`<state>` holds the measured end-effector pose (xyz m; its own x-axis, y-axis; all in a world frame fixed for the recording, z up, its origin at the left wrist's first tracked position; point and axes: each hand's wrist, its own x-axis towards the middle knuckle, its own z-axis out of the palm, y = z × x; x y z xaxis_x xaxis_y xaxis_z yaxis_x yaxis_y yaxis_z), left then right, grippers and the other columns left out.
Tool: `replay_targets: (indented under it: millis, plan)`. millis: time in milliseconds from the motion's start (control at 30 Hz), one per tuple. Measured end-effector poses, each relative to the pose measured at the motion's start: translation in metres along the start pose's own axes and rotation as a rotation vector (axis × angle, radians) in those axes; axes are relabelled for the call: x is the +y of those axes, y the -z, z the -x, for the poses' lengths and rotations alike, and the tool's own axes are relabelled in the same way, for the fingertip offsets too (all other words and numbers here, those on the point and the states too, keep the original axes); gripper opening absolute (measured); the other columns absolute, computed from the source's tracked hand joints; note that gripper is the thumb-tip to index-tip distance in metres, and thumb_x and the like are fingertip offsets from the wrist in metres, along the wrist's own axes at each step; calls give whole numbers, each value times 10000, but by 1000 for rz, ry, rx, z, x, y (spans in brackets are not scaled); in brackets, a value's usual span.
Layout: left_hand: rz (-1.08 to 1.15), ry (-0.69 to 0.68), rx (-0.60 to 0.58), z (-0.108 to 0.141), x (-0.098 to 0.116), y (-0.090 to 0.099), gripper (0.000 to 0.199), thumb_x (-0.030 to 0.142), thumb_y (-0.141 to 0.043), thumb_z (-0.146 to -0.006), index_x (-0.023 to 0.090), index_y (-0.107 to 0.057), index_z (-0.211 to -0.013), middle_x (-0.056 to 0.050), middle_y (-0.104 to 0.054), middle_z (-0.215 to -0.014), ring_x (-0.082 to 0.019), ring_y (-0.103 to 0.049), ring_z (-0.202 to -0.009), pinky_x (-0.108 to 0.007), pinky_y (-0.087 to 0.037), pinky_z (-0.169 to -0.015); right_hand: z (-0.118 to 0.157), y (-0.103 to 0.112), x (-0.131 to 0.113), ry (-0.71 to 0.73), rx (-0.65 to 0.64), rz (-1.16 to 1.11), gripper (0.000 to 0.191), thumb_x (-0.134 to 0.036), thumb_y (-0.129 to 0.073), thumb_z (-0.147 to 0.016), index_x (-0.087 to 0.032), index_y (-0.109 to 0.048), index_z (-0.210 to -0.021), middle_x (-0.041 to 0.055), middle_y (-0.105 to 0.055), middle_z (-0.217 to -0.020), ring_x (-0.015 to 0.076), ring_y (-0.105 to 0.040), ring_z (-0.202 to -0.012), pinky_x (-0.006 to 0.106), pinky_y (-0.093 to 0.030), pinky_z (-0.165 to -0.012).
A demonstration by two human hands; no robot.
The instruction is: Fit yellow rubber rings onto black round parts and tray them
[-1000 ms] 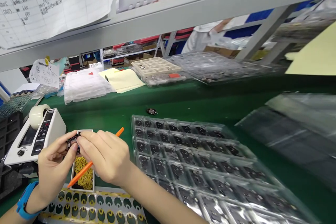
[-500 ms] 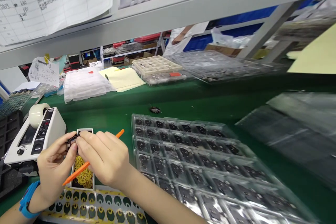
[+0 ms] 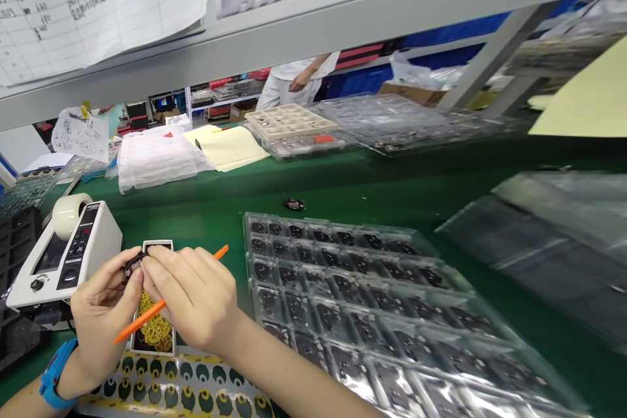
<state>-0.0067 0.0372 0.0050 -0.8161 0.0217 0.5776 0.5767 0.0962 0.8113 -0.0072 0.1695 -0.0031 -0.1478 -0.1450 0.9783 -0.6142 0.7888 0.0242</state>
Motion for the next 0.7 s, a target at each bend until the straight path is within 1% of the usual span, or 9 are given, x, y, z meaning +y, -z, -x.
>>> replay_targets:
  millis: [100, 200, 267, 367, 433, 467, 567, 633, 700]
  plan:
    - [22, 57, -30, -3, 1, 1, 220, 108, -656, -764, 190, -737, -952, -7, -741, -758, -120, -700, -651, -112, -541, -604, 0, -2, 0, -19, -6, -2, 67, -79, -577, -906, -126, -577, -953, 109, -713, -842, 174, -603, -649, 296, -446, -554]
    - [137, 235, -73, -12, -1, 4, 156, 153, -702, -729, 165, -696, -884, 0, -698, -649, -122, -678, -624, -122, -526, -573, 0, -2, 0, -83, -43, -66, 127, -45, -577, -881, -148, -543, -948, 88, -690, -819, 168, -604, -671, 286, -471, -589]
    - [225, 335, -86, -19, -5, 6, 116, 187, -730, -710, 155, -656, -793, 4, -673, -625, -101, -637, -581, -118, -508, -554, -2, 1, 1, -162, -87, -166, 136, -79, -577, -885, -156, -525, -985, 74, -670, -830, 165, -607, -701, 280, -480, -606]
    - [264, 368, -108, -27, -9, 10, 126, 194, -748, -700, 149, -636, -733, 5, -654, -645, -75, -585, -581, -101, -478, -550, -8, 11, 8, -327, -161, -330, 89, -186, -547, -924, -171, -522, -1007, 52, -630, -844, 149, -581, -690, 260, -461, -577]
    - [258, 349, -135, -29, -10, 14, 105, 177, -745, -702, 150, -650, -737, 8, -636, -655, -76, -579, -612, -99, -475, -568, -13, 18, 13, -416, -236, -411, 27, -184, -509, -946, -184, -535, -953, 24, -594, -809, 119, -522, -613, 237, -420, -532]
    - [262, 338, -158, -29, -10, 16, 91, 171, -740, -705, 150, -655, -732, 6, -629, -668, -82, -582, -628, -107, -486, -582, -15, 20, 16, -434, -278, -447, 55, -166, -496, -953, -186, -542, -932, 15, -581, -795, 110, -501, -594, 229, -406, -524]
    - [305, 351, -250, -28, -7, 19, 70, 175, -721, -712, 152, -655, -715, 2, -589, -691, -110, -576, -611, -168, -530, -552, -16, 21, 22, -373, -421, -562, 93, -137, -480, -966, -183, -560, -953, 27, -585, -823, 121, -531, -663, 228, -420, -573]
    - [311, 388, -299, -27, -4, 19, 74, 184, -715, -698, 152, -648, -706, 4, -553, -683, -123, -548, -576, -196, -527, -471, -15, 20, 24, -300, -477, -595, 104, -139, -460, -978, -177, -556, -962, 44, -586, -832, 142, -548, -719, 240, -423, -602]
    - [285, 402, -318, -27, -3, 19, 74, 182, -703, -680, 151, -636, -688, 8, -523, -665, -120, -505, -545, -192, -496, -411, -14, 19, 24, -244, -506, -579, 134, -131, -430, -984, -174, -544, -927, 45, -575, -806, 146, -529, -704, 243, -400, -588]
